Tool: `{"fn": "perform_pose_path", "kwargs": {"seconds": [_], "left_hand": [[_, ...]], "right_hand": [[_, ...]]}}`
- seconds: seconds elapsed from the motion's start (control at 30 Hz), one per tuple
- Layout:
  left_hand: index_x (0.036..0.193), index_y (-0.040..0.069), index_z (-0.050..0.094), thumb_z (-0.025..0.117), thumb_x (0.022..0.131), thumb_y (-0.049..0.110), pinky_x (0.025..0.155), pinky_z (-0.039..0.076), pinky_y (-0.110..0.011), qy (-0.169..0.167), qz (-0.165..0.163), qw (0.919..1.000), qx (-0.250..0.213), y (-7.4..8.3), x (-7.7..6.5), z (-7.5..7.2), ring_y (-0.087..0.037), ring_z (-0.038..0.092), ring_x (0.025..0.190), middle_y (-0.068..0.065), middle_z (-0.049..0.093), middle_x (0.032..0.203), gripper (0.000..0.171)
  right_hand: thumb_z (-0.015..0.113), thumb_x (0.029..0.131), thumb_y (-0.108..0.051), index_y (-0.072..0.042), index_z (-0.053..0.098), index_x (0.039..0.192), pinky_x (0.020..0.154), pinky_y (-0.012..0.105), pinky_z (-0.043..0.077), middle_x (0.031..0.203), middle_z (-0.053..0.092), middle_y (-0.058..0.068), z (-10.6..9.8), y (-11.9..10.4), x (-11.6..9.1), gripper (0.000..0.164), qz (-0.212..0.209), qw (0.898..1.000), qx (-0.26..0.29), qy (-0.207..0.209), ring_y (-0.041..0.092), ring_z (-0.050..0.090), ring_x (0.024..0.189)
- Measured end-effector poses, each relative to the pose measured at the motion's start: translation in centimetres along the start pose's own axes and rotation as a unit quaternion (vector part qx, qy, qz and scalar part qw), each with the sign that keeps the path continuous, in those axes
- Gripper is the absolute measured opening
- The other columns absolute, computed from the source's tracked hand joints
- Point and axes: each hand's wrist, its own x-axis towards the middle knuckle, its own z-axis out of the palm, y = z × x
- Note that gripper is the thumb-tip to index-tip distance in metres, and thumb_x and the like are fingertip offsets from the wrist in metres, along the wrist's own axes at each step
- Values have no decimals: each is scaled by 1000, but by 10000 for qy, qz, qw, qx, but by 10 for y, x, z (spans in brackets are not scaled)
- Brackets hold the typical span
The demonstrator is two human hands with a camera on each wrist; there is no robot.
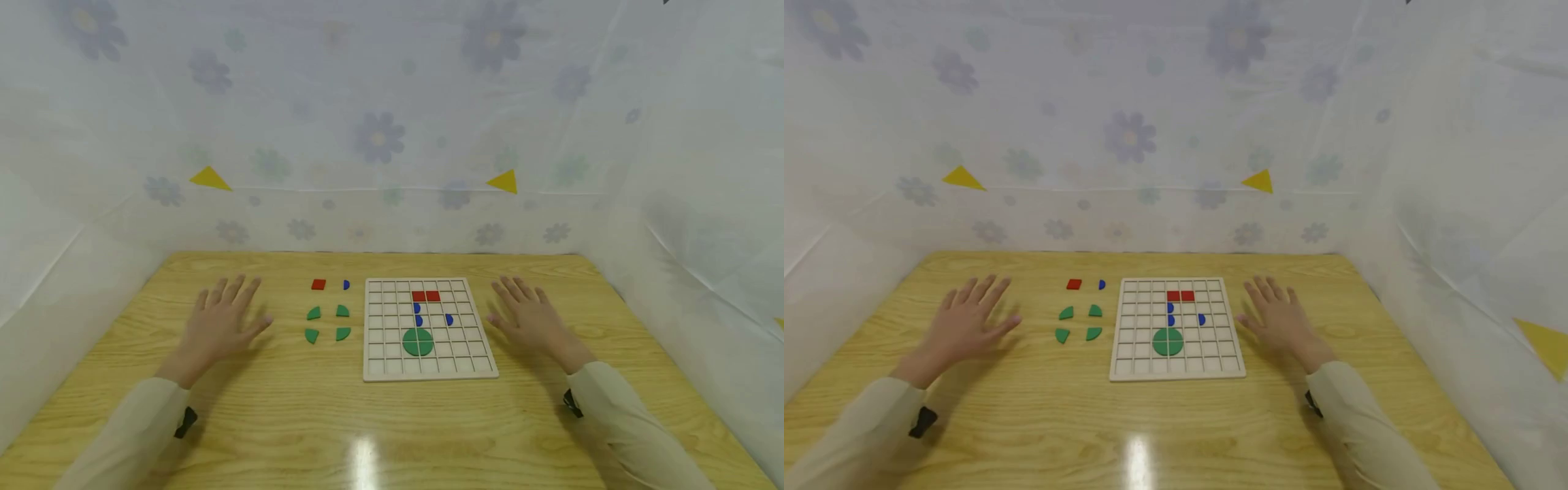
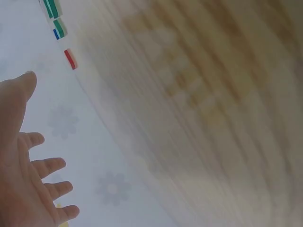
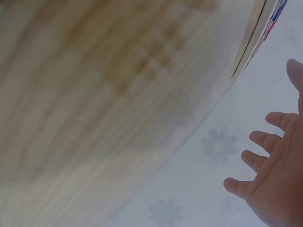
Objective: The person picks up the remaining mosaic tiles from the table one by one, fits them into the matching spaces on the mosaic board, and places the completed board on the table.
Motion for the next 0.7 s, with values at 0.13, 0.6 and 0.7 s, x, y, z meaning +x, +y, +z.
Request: {"fn": "perform_pose_path", "kwargs": {"seconds": [0.13,0.6,0.7], "left_hand": [[145,13,25,49,87,55,102,17,-65,223,223,9995,56,6,2,5,-47,22,132,-22,28,145,75],[139,10,37,59,84,48,100,29,-59,398,915,9947,250,36,9,15,-40,40,125,-19,44,137,70],[138,9,40,61,83,47,98,32,-58,462,1063,9930,246,43,10,16,-38,43,122,-18,47,134,69]], "right_hand": [[44,93,-46,-11,17,147,107,61,8,152,16,16,3,-3,2,69,-73,9999,-77,-47,39,13,138],[51,91,-40,-5,32,141,105,61,19,146,30,19,9,-19,7,63,-517,9983,-273,72,41,24,134],[49,92,-40,-6,32,141,104,60,21,146,30,19,12,-19,9,62,-589,9979,-279,17,41,25,134]]}}
